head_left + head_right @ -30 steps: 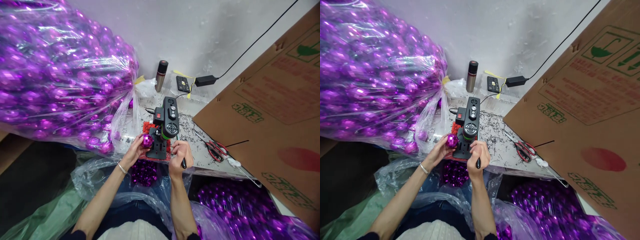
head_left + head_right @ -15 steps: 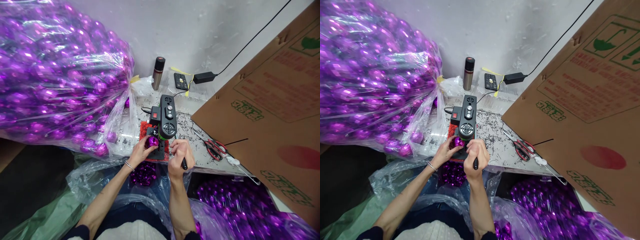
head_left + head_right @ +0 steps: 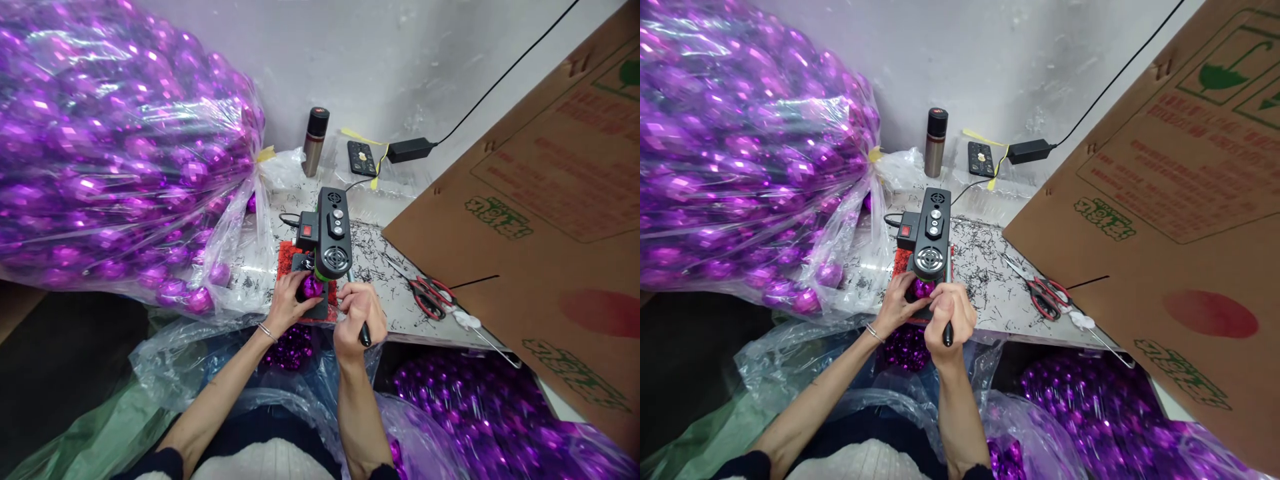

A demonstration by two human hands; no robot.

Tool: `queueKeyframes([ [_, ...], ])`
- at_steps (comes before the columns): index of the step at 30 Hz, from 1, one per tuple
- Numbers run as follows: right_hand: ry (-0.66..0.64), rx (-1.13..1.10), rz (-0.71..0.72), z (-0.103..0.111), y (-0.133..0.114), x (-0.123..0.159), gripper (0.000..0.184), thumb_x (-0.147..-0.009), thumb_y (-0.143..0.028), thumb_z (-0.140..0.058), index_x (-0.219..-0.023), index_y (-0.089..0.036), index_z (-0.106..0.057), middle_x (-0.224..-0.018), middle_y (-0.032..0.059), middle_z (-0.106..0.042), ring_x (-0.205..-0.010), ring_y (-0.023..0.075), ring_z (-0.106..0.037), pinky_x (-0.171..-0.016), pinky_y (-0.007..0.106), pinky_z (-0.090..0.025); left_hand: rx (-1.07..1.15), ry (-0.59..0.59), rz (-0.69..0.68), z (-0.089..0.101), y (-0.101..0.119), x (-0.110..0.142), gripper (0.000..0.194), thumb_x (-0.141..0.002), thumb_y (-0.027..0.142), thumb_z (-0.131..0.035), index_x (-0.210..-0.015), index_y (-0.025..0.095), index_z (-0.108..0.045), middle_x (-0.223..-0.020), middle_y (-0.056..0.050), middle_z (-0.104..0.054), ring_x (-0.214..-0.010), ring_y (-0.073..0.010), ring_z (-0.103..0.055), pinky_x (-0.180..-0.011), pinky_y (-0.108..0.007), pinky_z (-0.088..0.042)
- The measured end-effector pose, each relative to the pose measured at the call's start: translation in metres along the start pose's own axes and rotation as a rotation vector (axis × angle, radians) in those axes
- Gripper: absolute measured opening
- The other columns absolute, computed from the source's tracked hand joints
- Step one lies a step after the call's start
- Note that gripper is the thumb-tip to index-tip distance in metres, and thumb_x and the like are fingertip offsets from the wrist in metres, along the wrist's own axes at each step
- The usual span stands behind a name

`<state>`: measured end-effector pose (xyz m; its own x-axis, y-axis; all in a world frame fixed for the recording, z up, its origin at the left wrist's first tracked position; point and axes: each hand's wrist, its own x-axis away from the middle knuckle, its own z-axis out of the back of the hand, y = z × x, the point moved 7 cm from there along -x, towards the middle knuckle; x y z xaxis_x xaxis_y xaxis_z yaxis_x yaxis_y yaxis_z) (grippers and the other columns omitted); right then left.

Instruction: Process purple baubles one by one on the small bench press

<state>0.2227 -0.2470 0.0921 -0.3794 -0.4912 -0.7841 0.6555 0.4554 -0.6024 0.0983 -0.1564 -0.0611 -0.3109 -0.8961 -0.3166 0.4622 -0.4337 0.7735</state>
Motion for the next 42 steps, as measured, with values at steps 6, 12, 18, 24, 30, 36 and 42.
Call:
queueKeyframes([
  [6,0.018,-0.006,0.016,-0.002,0.008,0.014,0.037,-0.107,-0.018,-0.041,-0.072,-0.023,-0.053,-0.069,-0.0024,-0.059,-0.066,0.0128,-0.062,-0.062,0.029,-0.047,-0.012,0.001,-0.025,-0.008,-0.007,0.004,0.059,-0.091,0.049,-0.081,-0.141,0.024,-0.065,-0.131,-0.012,-0.075,-0.121,-0.0322,-0.068,-0.109,-0.049,-0.049],
  [12,0.093,-0.028,0.111,-0.008,0.024,0.039,0.040,-0.109,-0.023,-0.036,-0.071,-0.023,-0.051,-0.073,-0.0017,-0.061,-0.062,0.0119,-0.058,-0.061,0.031,-0.048,-0.023,-0.007,-0.014,-0.009,-0.008,0.004,0.055,-0.092,0.048,-0.078,-0.140,0.024,-0.066,-0.130,-0.012,-0.076,-0.122,-0.0325,-0.068,-0.109,-0.049,-0.048],
  [18,0.140,-0.029,0.118,-0.010,0.027,0.042,0.041,-0.109,-0.024,-0.035,-0.071,-0.023,-0.051,-0.072,-0.0029,-0.058,-0.062,0.0120,-0.057,-0.069,0.033,-0.050,-0.047,0.039,-0.086,-0.008,-0.004,0.006,0.056,-0.093,0.049,-0.078,-0.140,0.022,-0.065,-0.128,-0.013,-0.076,-0.118,-0.0310,-0.069,-0.105,-0.046,-0.050],
  [24,0.152,-0.036,0.122,-0.010,0.032,0.047,0.042,-0.109,-0.024,-0.035,-0.071,-0.024,-0.051,-0.071,-0.0028,-0.058,-0.062,0.0126,-0.058,-0.071,0.034,-0.051,-0.070,0.051,-0.095,-0.009,-0.005,0.005,0.055,-0.093,0.050,-0.078,-0.139,0.022,-0.067,-0.127,-0.012,-0.076,-0.117,-0.0306,-0.069,-0.104,-0.045,-0.051],
  [30,0.144,-0.038,0.130,-0.010,0.035,0.050,0.041,-0.109,-0.024,-0.035,-0.072,-0.024,-0.051,-0.071,-0.0029,-0.058,-0.062,0.0128,-0.058,-0.072,0.035,-0.051,-0.030,0.066,-0.109,-0.009,-0.005,0.004,0.056,-0.092,0.050,-0.080,-0.138,0.021,-0.067,-0.127,-0.013,-0.077,-0.116,-0.0306,-0.070,-0.103,-0.045,-0.051],
  [36,0.126,-0.051,0.139,-0.011,0.041,0.054,0.038,-0.108,-0.024,-0.036,-0.074,-0.024,-0.052,-0.072,-0.0025,-0.058,-0.062,0.0134,-0.058,-0.069,0.034,-0.051,-0.012,0.057,-0.106,-0.010,-0.005,0.003,0.055,-0.092,0.049,-0.079,-0.138,0.021,-0.067,-0.128,-0.013,-0.077,-0.117,-0.0307,-0.070,-0.103,-0.045,-0.052],
  [42,0.097,-0.059,0.149,-0.011,0.034,0.047,0.040,-0.109,-0.023,-0.035,-0.072,-0.023,-0.050,-0.072,-0.0027,-0.059,-0.061,0.0120,-0.058,-0.066,0.032,-0.050,-0.009,0.035,-0.099,-0.010,-0.007,-0.002,0.058,-0.091,0.051,-0.080,-0.138,0.020,-0.066,-0.127,-0.014,-0.076,-0.117,-0.0318,-0.071,-0.103,-0.046,-0.053],
])
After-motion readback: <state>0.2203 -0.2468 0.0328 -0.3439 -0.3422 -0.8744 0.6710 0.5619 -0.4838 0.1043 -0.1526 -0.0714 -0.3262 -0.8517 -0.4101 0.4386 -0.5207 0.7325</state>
